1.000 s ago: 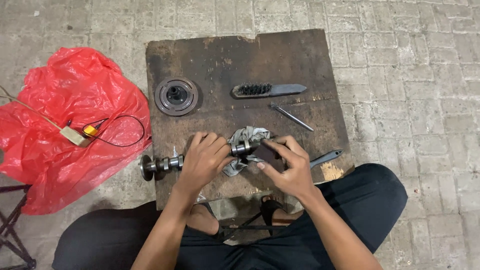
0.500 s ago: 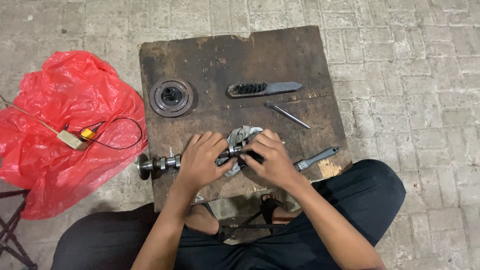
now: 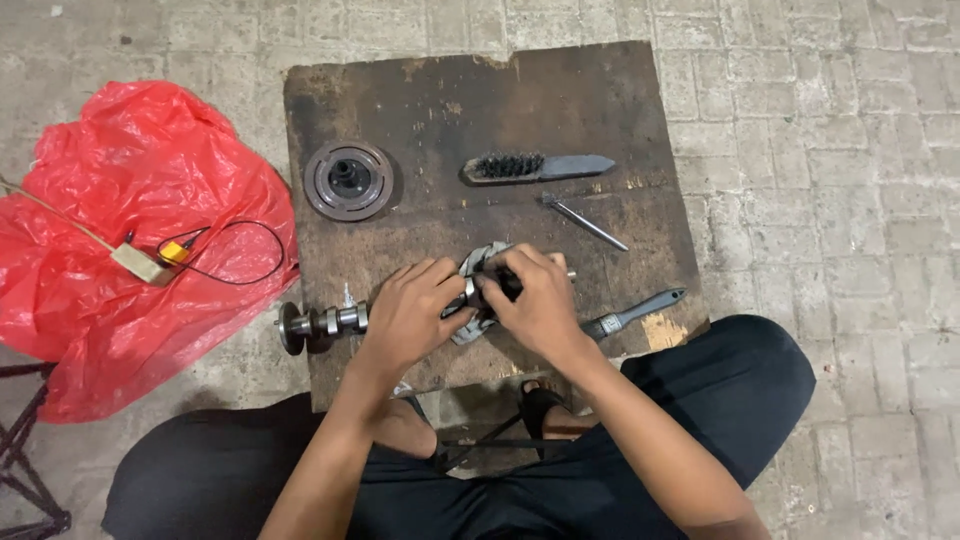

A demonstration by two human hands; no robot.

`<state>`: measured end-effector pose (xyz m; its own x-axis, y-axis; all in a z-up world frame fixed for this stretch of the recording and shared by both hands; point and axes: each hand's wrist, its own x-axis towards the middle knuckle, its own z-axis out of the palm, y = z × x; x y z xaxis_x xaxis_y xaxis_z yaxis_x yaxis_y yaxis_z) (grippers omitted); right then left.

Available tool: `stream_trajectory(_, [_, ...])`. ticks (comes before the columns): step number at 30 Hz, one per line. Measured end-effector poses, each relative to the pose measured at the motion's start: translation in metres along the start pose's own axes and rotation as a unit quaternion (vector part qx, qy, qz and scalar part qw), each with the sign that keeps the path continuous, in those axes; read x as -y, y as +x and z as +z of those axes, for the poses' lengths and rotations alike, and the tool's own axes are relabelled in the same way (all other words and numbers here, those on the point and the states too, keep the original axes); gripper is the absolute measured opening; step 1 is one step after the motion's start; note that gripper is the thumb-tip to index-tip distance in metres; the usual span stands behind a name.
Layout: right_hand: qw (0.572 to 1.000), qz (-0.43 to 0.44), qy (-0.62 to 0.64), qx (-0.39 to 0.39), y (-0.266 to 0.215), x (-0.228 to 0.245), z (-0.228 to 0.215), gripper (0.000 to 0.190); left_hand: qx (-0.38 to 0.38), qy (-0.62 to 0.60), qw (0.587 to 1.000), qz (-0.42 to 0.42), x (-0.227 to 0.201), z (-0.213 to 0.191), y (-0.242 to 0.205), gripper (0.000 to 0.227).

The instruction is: The person sits on the floor and cleans a metal camshaft using a cloth. They wipe the lobes and shaft of the camshaft while it rests on a wooden board. A red plastic bag, a clutch plate, a wire brush, and a screwdriver are visible on the board.

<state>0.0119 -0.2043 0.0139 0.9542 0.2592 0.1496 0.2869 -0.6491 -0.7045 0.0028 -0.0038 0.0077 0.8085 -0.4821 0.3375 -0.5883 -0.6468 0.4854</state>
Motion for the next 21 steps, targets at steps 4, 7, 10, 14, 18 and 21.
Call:
stream_trajectory(4, [0.999, 0.019, 0.018, 0.032, 0.002, -0.007, -0.005, 0.014, 0.002, -0.009, 1.000, -0.006, 0.002, -0.001, 0.000, 0.032])
stream_trajectory(7, [0.999, 0.020, 0.022, 0.042, 0.003, -0.004, -0.006, 0.014, -0.007, -0.015, 1.000, -0.002, 0.002, 0.001, -0.001, 0.035])
stream_trajectory(10, [0.999, 0.034, 0.006, 0.040, 0.002, 0.000, -0.004, 0.012, -0.001, -0.006, 1.000, -0.006, -0.002, -0.001, -0.002, 0.030])
stream_trajectory(14, [0.999, 0.025, 0.023, 0.035, -0.001, -0.005, -0.005, 0.012, -0.003, -0.016, 1.000, -0.011, 0.001, 0.003, -0.003, 0.031])
stream_trajectory(18, [0.999, 0.031, 0.003, -0.018, -0.002, -0.005, 0.008, 0.007, -0.011, -0.021, 1.000, -0.011, -0.004, -0.001, -0.002, 0.028])
stream_trajectory(21, [0.999, 0.026, -0.012, -0.015, 0.001, 0.003, 0.006, 0.008, -0.010, -0.017, 1.000, -0.020, -0.003, 0.000, -0.002, 0.029])
